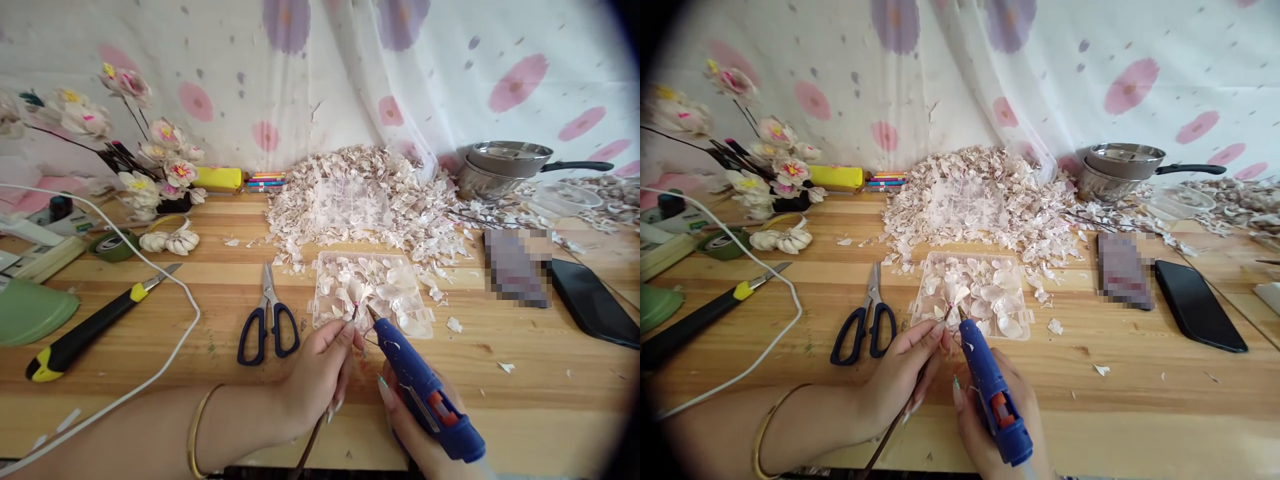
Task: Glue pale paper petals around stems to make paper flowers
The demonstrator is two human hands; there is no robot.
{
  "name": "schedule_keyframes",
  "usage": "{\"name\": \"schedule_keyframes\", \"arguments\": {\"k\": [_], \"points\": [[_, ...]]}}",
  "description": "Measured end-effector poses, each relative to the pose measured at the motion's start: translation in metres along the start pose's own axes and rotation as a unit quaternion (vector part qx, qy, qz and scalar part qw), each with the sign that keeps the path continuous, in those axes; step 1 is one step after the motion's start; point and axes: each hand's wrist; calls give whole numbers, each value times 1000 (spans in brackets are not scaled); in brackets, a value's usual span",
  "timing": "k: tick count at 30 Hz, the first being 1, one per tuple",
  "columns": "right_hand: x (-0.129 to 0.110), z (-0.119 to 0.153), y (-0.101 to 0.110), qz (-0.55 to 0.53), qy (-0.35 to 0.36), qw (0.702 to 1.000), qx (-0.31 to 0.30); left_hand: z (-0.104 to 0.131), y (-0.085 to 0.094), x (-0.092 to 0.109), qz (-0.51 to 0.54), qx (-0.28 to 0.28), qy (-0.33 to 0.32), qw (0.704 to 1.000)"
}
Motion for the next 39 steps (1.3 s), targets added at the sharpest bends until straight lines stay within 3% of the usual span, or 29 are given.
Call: {"name": "schedule_keyframes", "arguments": {"k": [5,17,28,36,39], "points": [[-5,-1,-2,41,15,998,45,-1,0,0,2,0,2,1000],[0,-6,-1,37,38,998,22,-1,4,-3,1,8,24,1000],[-10,-7,9,19,-18,998,-51,-1,0,0,10,11,31,999],[-6,-2,5,48,-63,996,-43,-1,0,1,3,4,30,1000],[-5,-3,6,52,-34,997,-50,-1,0,1,-4,8,26,1000]]}}
Point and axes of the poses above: each hand's wrist, its own z-axis away from the middle knuckle, its own y-axis out of the back of the hand, x = y × z, and after that the axes turned 15 degrees about z, right-handed
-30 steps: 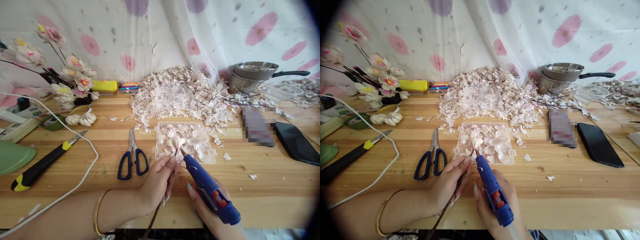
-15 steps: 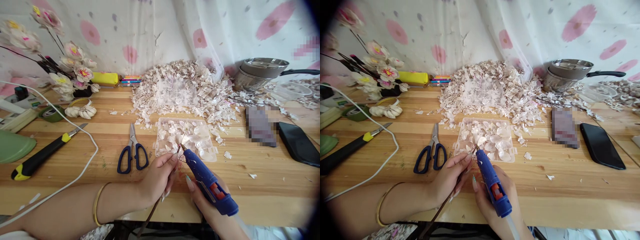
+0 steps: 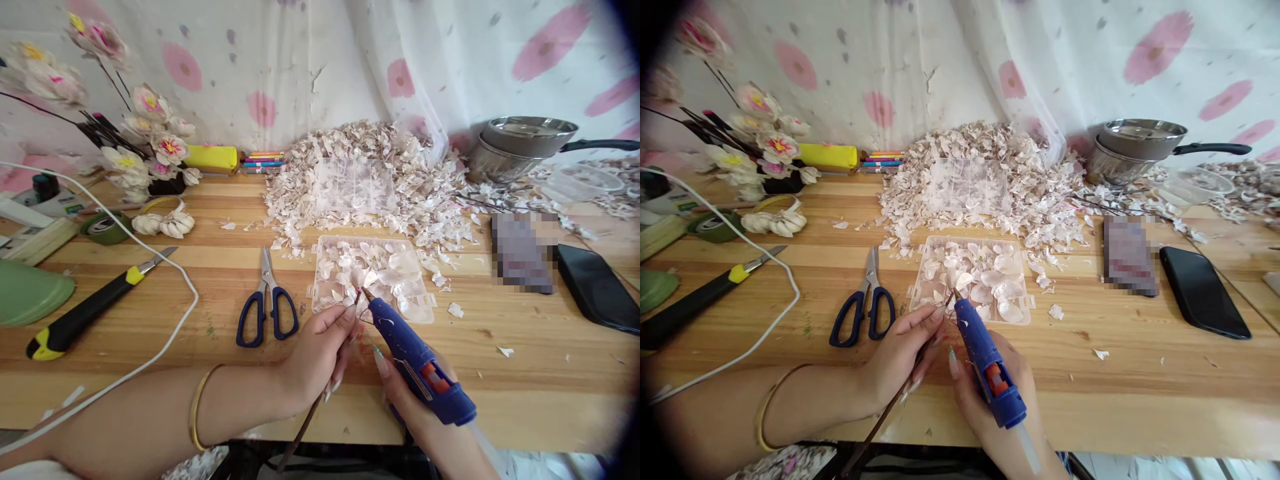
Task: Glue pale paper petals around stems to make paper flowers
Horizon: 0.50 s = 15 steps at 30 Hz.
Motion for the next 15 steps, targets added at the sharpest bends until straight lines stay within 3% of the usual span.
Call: {"name": "schedule_keyframes", "arguments": {"k": [11,15], "points": [[4,-2,-7,-4,10,1000,28,-1,2,-3,2,7,4,1000],[0,-3,-2,10,5,1000,8,-2,2,-4,9,7,4,1000]]}}
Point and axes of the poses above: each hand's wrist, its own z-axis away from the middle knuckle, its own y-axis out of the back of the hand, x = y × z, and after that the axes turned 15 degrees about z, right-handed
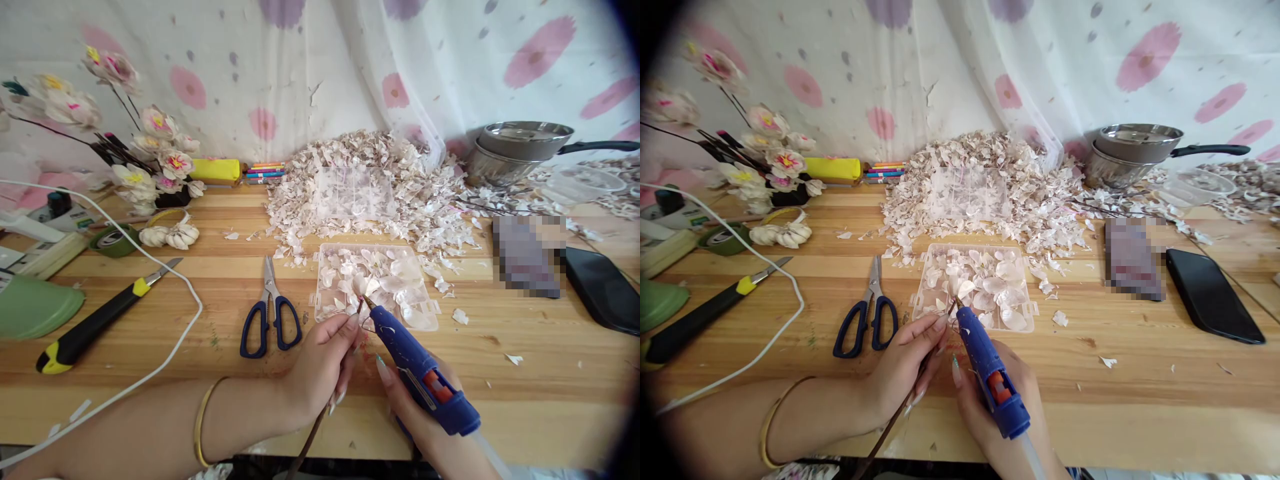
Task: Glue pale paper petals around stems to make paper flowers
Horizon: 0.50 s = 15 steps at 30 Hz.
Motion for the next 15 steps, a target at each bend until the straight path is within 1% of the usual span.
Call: {"name": "schedule_keyframes", "arguments": {"k": [2,4,7,10,12,15], "points": [[-4,0,3,-2,-8,1000,-5,0,0,1,2,-3,-2,1000],[-6,0,4,-9,-14,1000,11,0,-1,1,2,-6,-3,1000],[-3,0,0,-20,-24,999,15,1,-2,2,2,-5,0,1000],[3,-1,-5,-30,-4,999,16,1,-2,2,0,-2,-5,1000],[6,-1,-7,-35,11,999,32,1,-1,1,-5,-2,-6,1000],[4,-1,-6,-40,10,998,41,1,0,1,-13,-2,-8,1000]]}}
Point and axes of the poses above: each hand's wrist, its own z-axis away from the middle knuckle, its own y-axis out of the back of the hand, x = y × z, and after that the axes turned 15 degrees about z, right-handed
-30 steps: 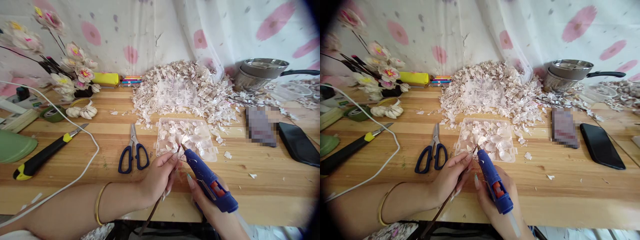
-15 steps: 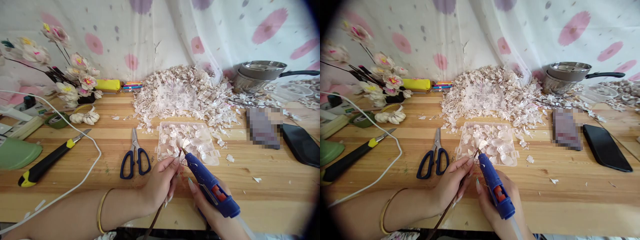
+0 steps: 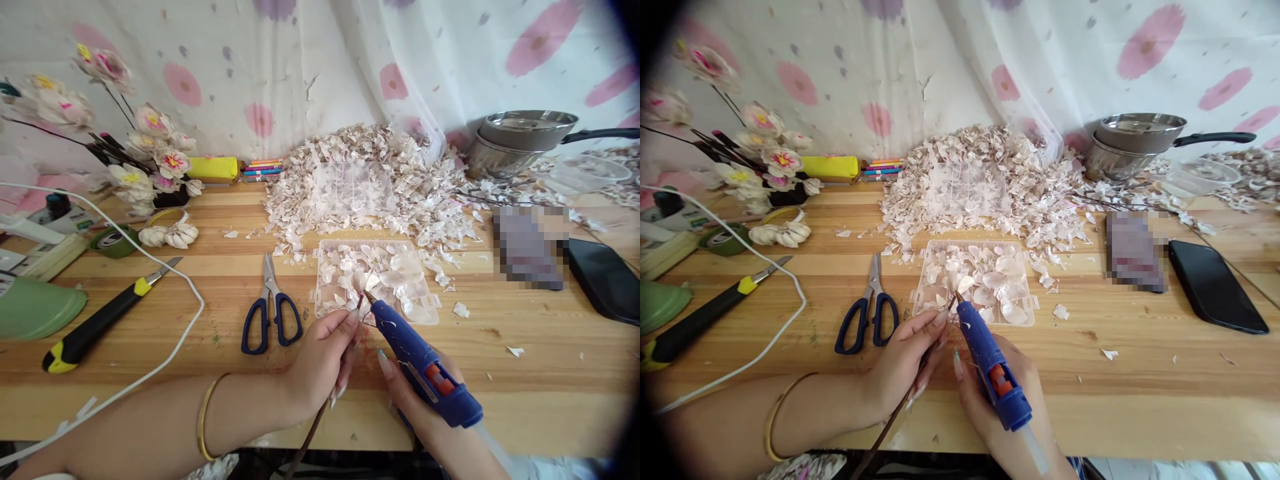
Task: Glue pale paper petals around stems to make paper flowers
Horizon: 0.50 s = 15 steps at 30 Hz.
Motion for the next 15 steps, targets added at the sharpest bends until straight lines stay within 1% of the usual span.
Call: {"name": "schedule_keyframes", "arguments": {"k": [2,8,11,15], "points": [[-3,1,2,-3,-15,1000,-11,0,0,0,-4,2,-4,1000],[-8,4,9,-15,-88,993,-71,0,0,0,-8,-1,-10,1000],[-10,3,10,-18,-109,991,-70,1,0,0,-8,-10,-17,1000],[-13,3,10,-29,-133,989,-64,1,1,-1,-7,-9,-16,1000]]}}
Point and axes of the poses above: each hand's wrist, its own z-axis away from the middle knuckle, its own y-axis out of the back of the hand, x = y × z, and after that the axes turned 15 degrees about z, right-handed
